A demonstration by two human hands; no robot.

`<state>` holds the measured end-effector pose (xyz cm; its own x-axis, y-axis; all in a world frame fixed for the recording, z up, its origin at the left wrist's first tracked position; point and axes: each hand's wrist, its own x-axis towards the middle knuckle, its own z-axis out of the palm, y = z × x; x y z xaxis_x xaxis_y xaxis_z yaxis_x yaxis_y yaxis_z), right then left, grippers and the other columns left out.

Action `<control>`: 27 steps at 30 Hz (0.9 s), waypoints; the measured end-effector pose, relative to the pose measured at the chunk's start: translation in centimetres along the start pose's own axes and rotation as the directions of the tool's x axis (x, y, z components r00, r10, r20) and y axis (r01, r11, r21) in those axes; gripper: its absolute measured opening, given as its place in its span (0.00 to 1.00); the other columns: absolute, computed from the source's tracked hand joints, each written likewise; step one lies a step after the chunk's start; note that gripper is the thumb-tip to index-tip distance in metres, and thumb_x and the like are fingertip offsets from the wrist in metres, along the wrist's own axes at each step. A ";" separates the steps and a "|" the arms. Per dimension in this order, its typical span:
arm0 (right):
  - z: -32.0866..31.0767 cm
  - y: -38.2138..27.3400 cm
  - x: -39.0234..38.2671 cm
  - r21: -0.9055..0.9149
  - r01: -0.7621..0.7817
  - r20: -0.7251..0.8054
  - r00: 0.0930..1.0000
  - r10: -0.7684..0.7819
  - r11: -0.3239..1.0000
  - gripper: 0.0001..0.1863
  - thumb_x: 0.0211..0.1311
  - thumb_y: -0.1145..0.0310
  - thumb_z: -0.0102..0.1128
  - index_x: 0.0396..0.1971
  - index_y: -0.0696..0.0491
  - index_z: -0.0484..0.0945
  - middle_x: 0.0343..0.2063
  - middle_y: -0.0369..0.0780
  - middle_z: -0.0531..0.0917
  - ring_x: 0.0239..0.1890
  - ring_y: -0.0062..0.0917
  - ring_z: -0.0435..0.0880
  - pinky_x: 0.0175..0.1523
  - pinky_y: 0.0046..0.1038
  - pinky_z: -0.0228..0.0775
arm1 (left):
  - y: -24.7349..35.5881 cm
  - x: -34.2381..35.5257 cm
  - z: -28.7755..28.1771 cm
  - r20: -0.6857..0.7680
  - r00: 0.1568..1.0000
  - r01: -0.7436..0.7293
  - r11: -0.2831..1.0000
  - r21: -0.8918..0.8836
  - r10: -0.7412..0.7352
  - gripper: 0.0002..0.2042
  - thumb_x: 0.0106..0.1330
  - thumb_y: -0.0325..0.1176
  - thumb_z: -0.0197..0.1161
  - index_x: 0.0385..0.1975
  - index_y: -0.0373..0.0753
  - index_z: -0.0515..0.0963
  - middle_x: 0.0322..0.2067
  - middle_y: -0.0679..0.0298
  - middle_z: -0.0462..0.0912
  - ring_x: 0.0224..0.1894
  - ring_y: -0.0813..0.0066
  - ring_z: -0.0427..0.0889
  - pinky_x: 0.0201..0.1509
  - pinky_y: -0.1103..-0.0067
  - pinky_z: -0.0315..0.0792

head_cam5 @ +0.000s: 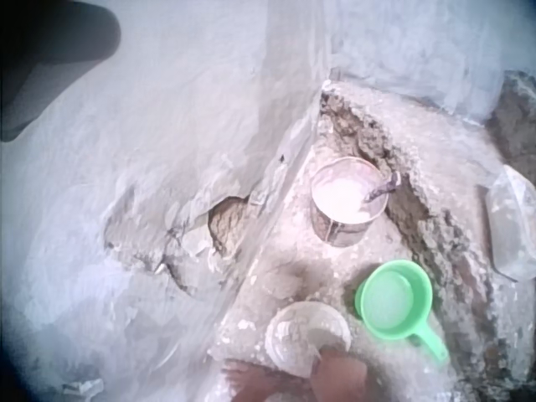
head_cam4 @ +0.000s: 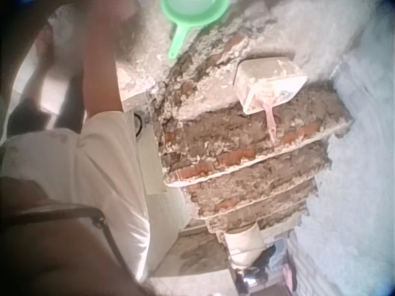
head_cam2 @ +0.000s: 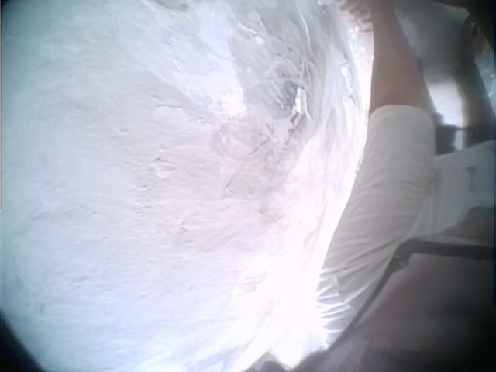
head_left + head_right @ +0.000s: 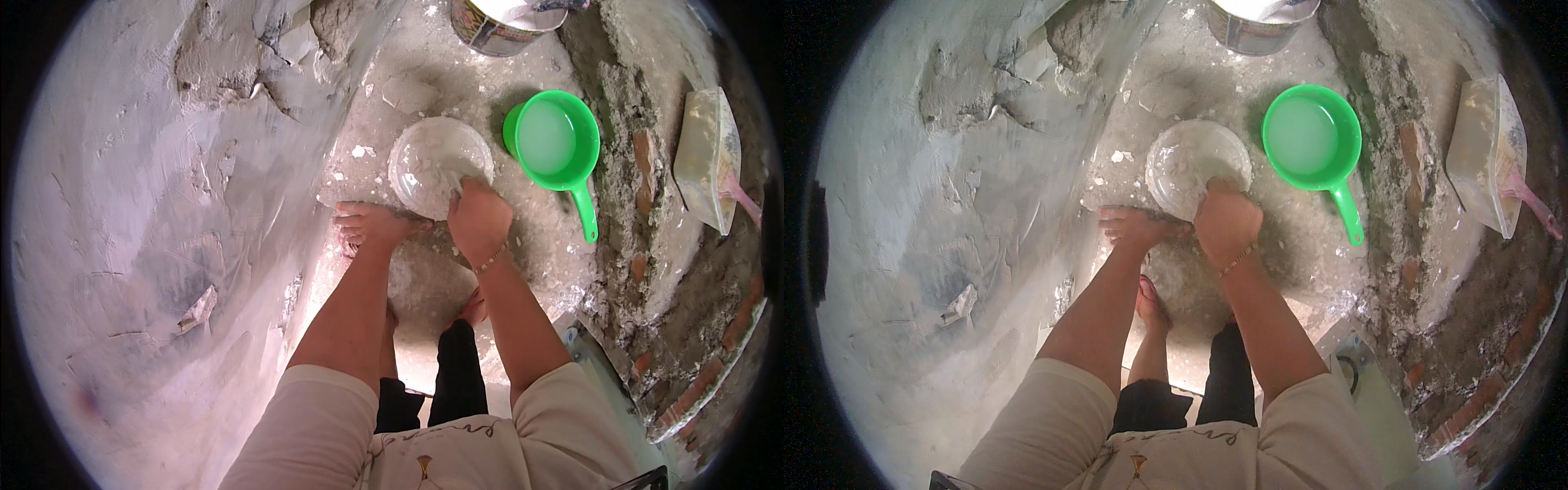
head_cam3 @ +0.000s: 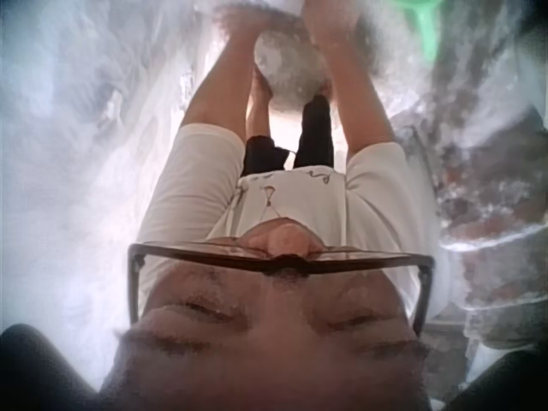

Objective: The person applies white plaster to a wall using a spatula and then gathers more plaster from a plate.

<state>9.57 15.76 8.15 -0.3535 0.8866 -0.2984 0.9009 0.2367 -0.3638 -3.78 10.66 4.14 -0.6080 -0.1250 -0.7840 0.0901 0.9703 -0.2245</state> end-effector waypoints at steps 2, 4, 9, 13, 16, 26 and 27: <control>0.1 0.1 0.0 -0.026 0.002 0.042 0.999 -0.001 1.000 0.07 0.54 0.68 0.54 0.32 0.52 0.76 0.31 0.43 0.81 0.30 0.39 0.84 0.33 0.39 0.76 | 0.1 -0.2 0.1 0.006 1.000 -0.013 1.000 -0.003 0.013 0.79 0.31 0.49 0.84 0.61 0.31 0.11 0.68 0.35 0.23 0.72 0.39 0.32 0.74 0.58 0.38; -0.1 -0.4 0.2 -0.013 0.023 0.015 1.000 -0.022 1.000 0.06 0.54 0.69 0.54 0.32 0.52 0.76 0.32 0.43 0.81 0.31 0.38 0.84 0.33 0.39 0.76 | 0.0 -0.6 0.0 0.022 0.999 -0.022 1.000 -0.017 0.023 0.79 0.31 0.48 0.84 0.61 0.31 0.11 0.67 0.34 0.23 0.72 0.38 0.32 0.74 0.57 0.37; -0.5 -1.9 0.1 0.036 0.071 0.032 0.997 -0.072 0.997 0.05 0.53 0.70 0.55 0.31 0.52 0.76 0.33 0.43 0.79 0.33 0.38 0.84 0.36 0.38 0.76 | -0.3 0.0 0.2 0.004 1.000 -0.030 0.999 -0.045 0.030 0.78 0.34 0.47 0.83 0.61 0.30 0.10 0.67 0.33 0.23 0.71 0.36 0.32 0.74 0.57 0.36; -1.1 -2.9 0.3 0.003 0.032 0.060 0.998 -0.032 0.999 0.06 0.52 0.70 0.56 0.31 0.51 0.76 0.33 0.43 0.79 0.33 0.38 0.83 0.35 0.38 0.76 | -0.8 0.8 0.2 0.007 1.000 -0.012 0.999 -0.046 0.012 0.77 0.35 0.48 0.82 0.61 0.30 0.10 0.67 0.33 0.22 0.71 0.36 0.32 0.74 0.57 0.36; -0.2 -1.9 0.1 0.020 0.035 0.063 0.997 -0.036 0.999 0.08 0.51 0.69 0.60 0.32 0.53 0.75 0.33 0.43 0.78 0.31 0.40 0.82 0.36 0.40 0.75 | -0.2 0.0 0.3 0.007 0.999 -0.052 0.998 -0.028 0.052 0.76 0.36 0.49 0.81 0.61 0.31 0.11 0.67 0.34 0.22 0.71 0.36 0.32 0.74 0.58 0.36; -0.1 -3.2 1.7 0.014 0.089 0.014 0.996 -0.089 0.996 0.06 0.53 0.70 0.57 0.31 0.53 0.76 0.33 0.43 0.78 0.31 0.41 0.82 0.35 0.41 0.74 | -0.2 0.5 0.8 -0.009 0.999 -0.034 0.998 -0.050 0.034 0.76 0.37 0.51 0.80 0.61 0.32 0.10 0.67 0.35 0.22 0.72 0.38 0.33 0.74 0.58 0.36; -0.3 -3.7 1.9 -0.002 0.090 0.034 0.995 -0.090 0.996 0.06 0.53 0.70 0.57 0.31 0.54 0.76 0.33 0.43 0.78 0.31 0.41 0.82 0.35 0.40 0.75 | -0.2 0.6 0.8 -0.009 1.000 -0.029 0.998 -0.059 0.028 0.76 0.37 0.51 0.80 0.61 0.32 0.10 0.67 0.35 0.22 0.72 0.38 0.33 0.74 0.58 0.36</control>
<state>5.66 16.70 9.13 -0.4416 0.8477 -0.2939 0.8657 0.3166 -0.3877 -3.55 10.18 3.22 -0.6123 -0.0958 -0.7848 0.0608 0.9840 -0.1676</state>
